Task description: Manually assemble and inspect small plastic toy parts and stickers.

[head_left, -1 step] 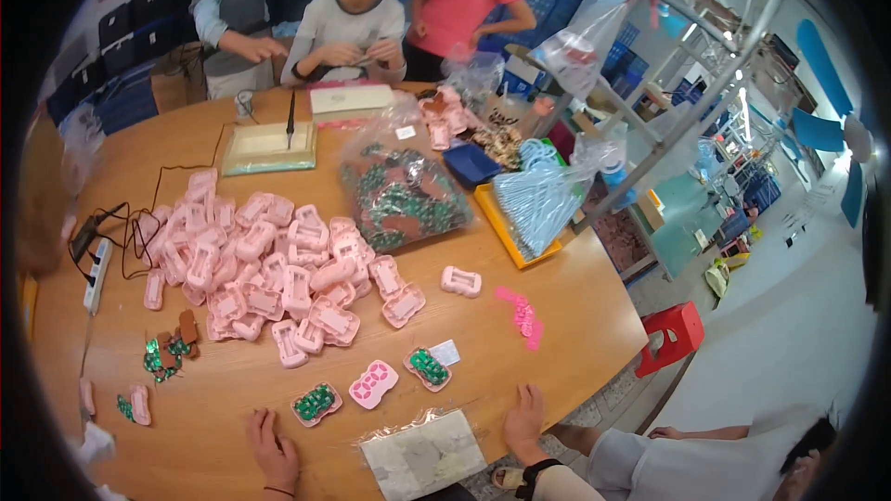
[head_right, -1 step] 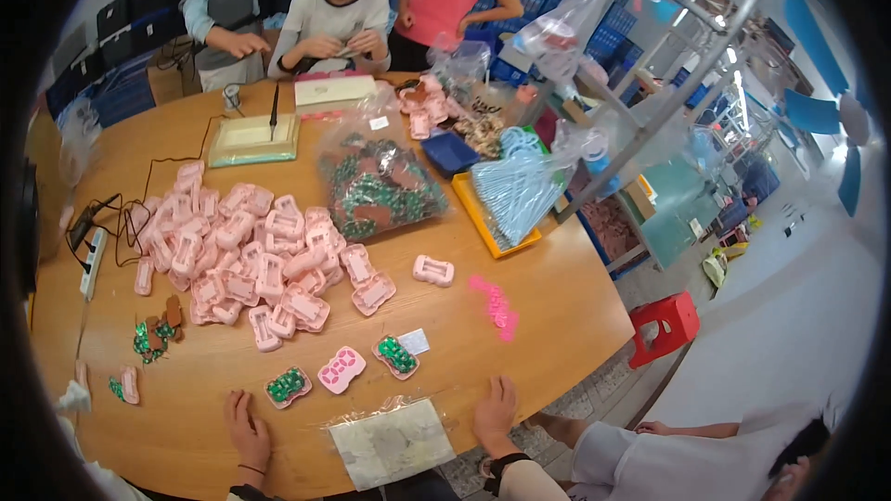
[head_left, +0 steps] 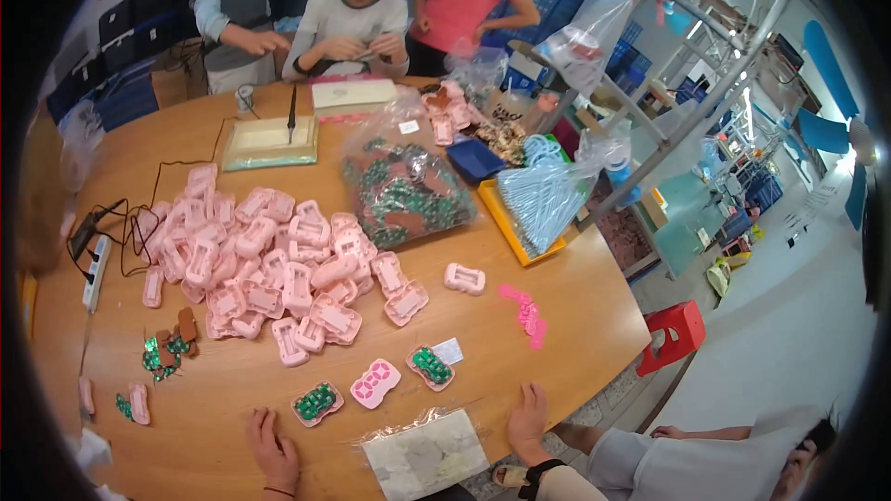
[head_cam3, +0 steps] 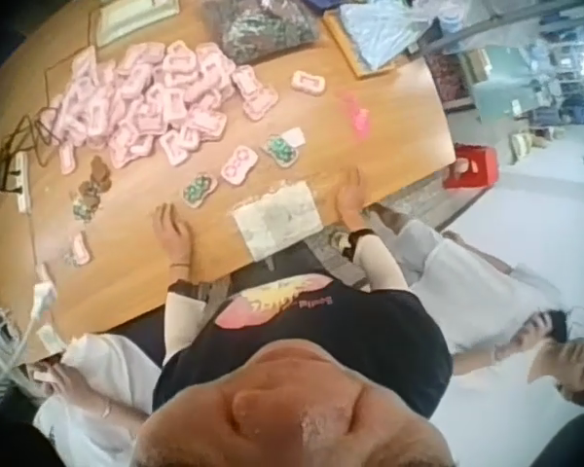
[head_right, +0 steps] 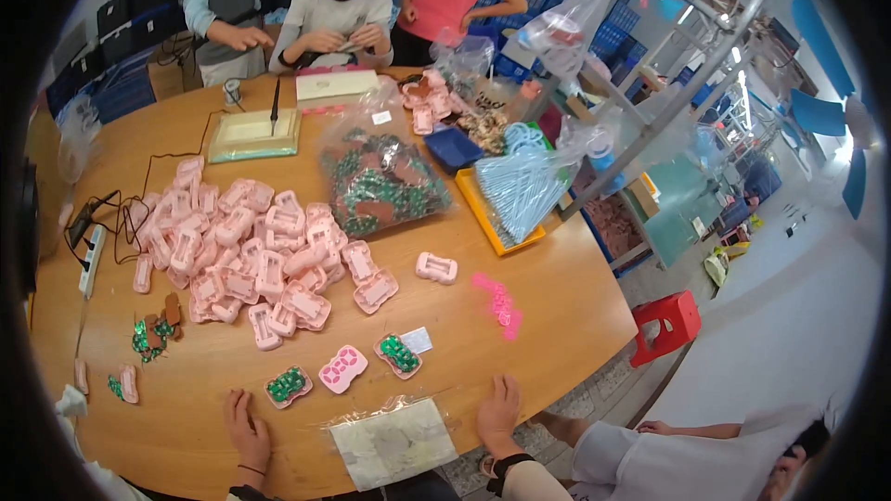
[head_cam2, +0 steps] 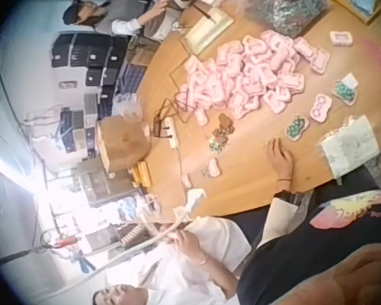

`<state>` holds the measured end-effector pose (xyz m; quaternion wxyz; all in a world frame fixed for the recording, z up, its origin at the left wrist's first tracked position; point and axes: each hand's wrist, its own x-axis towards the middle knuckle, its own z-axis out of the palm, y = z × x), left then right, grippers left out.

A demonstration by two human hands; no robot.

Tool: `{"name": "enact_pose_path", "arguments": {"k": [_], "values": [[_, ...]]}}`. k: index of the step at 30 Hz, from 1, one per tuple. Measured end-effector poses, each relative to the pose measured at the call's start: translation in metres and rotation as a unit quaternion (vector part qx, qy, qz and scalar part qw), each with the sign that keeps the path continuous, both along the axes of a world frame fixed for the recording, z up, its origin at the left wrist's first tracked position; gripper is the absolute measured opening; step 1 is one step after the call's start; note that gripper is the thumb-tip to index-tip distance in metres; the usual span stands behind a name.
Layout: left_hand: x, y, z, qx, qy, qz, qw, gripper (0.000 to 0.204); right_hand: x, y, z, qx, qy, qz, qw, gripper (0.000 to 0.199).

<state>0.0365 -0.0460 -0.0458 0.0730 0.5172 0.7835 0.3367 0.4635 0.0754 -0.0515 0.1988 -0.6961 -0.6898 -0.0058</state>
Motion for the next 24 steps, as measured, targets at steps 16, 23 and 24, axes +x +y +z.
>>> {"name": "enact_pose_path", "arguments": {"k": [16,23,24], "values": [[0.017,-0.03,-0.007,0.074,-0.039,0.028,0.996,0.045,0.02,-0.008,-0.018,0.008,0.029,0.018,0.999,0.044],[0.042,-0.07,0.012,0.061,-0.089,0.06,0.992,0.048,0.054,-0.026,-0.026,0.0,0.029,0.127,0.992,0.044],[0.047,-0.076,0.013,0.06,-0.084,0.052,0.993,0.048,0.057,-0.03,-0.026,0.0,0.028,0.145,0.989,0.045]]}}
